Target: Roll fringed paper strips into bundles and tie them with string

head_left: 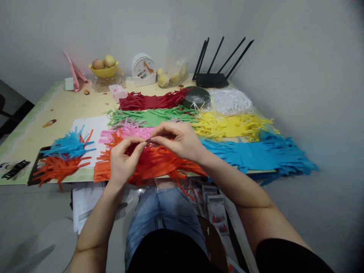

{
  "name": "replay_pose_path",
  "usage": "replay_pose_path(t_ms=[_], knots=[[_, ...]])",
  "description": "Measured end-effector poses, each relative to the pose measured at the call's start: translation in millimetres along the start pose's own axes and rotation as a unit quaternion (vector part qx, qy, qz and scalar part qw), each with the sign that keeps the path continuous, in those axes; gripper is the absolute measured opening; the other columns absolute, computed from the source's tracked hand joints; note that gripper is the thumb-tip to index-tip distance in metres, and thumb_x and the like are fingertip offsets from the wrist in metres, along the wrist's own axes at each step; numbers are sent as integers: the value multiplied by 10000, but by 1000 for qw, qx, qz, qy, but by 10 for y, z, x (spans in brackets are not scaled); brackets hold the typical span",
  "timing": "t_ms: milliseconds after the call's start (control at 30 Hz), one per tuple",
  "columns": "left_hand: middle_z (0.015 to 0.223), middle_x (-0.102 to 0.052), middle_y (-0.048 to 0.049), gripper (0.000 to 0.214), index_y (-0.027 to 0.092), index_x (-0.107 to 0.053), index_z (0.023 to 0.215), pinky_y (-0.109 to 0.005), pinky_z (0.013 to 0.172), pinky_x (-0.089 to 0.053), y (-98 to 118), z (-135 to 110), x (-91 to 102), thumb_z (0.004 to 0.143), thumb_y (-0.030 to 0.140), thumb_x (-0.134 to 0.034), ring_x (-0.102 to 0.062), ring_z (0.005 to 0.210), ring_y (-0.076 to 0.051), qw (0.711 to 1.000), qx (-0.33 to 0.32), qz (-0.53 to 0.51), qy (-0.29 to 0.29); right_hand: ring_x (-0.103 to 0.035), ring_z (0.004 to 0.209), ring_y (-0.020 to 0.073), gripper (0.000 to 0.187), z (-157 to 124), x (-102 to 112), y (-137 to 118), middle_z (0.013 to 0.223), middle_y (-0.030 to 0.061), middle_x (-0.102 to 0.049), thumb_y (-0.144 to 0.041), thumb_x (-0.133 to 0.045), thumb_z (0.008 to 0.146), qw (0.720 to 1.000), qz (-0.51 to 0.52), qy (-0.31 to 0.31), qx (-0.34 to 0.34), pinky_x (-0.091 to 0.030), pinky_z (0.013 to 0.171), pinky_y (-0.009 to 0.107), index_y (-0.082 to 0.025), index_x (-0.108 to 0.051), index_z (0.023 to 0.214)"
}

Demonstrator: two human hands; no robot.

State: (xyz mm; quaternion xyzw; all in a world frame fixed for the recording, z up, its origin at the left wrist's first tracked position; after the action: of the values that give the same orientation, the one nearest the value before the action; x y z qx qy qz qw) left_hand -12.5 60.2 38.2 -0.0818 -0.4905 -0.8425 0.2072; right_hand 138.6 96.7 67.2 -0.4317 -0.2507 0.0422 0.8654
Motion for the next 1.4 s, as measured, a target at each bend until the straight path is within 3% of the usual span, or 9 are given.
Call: replay_pose_path(t_ms=[300, 567, 667, 733, 800, 900, 1067, 1233, 1400], knots=[[764, -712, -32, 202, 183, -693, 782, -260, 692, -547, -153, 103, -83, 763, 351, -804, -668, 692, -147, 983, 76, -158, -56, -620, 700, 101, 90, 78, -49, -56, 809, 17, -675, -197, -641, 884, 997, 3, -72, -3, -507, 622, 204, -154, -641, 805], [766, -682, -29, 249, 191, -660, 768, -270, 689, -519, -476, 54, -65, 717, 376, -819, -640, 699, -151, 975, 129, -165, -69, -620, 726, 125, 119, 98, -22, 158, 847, 42, -646, -259, -605, 912, 999, 3, -12, -30, -501, 560, 206, -159, -598, 850], [896, -730, -67, 252, 199, -729, 962, -328, 766, -527, -803, 360, 429, 746, 320, -776, -658, 793, -194, 987, 122, -79, -75, -645, 759, 130, 168, 71, -6, 301, 893, 40, -663, -313, -618, 926, 999, 16, -7, -28, -528, 629, 227, -174, -595, 1015], [900, -739, -54, 232, 197, -750, 1001, -380, 859, -507, -1031, 712, 1190, 779, 256, -726, -630, 796, -191, 994, 84, 68, 27, -658, 725, 125, 284, 71, 68, 491, 918, 31, -670, -353, -649, 906, 998, 31, 1, -47, -537, 639, 240, -187, -576, 1124], [903, -741, -39, 128, 192, -770, 892, -436, 1002, -429, -1128, 1009, 1926, 779, 187, -710, -607, 889, -200, 956, 17, 264, 129, -651, 656, 122, 283, 104, 193, 748, 882, 20, -673, -361, -654, 892, 997, 13, 18, -72, -530, 620, 252, -182, -595, 1104], [1140, -724, -21, 125, 231, -765, 887, -479, 1115, -293, -1329, 1194, 2449, 857, 301, -667, -506, 1210, -272, 888, -23, 421, 182, -637, 622, 145, 177, 228, 505, 1181, 788, 20, -675, -316, -601, 897, 988, -86, 82, -102, -516, 632, 282, -158, -639, 969], [765, -730, -14, 143, 249, -700, 642, -383, 871, -449, -2100, 935, 1962, 670, 382, -743, -606, 836, -253, 909, 100, 391, -106, -638, 969, 248, 276, 651, 886, 1801, 1044, 176, -706, -199, -462, 926, 915, -374, 71, -134, -478, 928, 368, -69, -692, 1005], [703, -683, -80, 227, 229, -673, 616, -448, 918, -403, -1835, 1105, 1572, 675, 447, -697, -603, 870, -303, 912, 34, 402, -70, -572, 1128, 295, 358, 1110, 542, 2376, 1150, 239, -682, -167, -406, 959, 858, -477, -142, -124, -419, 1015, 377, -16, -709, 1075], [932, -735, -110, 232, 226, -751, 793, -403, 906, -480, -1522, 1732, 1, 787, 406, -605, -658, 903, -279, 929, -54, 313, -189, -589, 1105, 318, 322, 1349, 311, 2867, 1160, 320, -663, -108, -469, 920, 838, -484, -205, -146, -456, 934, 382, 47, -692, 1094]])
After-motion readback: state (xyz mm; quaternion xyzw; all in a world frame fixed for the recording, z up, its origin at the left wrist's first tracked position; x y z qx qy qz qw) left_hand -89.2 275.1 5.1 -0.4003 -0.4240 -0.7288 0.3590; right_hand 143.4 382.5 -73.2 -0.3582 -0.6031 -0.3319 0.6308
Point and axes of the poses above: each hand's wrist, its own z-axis towards the middle knuckle, its own x-axis out of the back of the hand, y = z × x, the point moved 9 cm from there along z, towards the middle knuckle
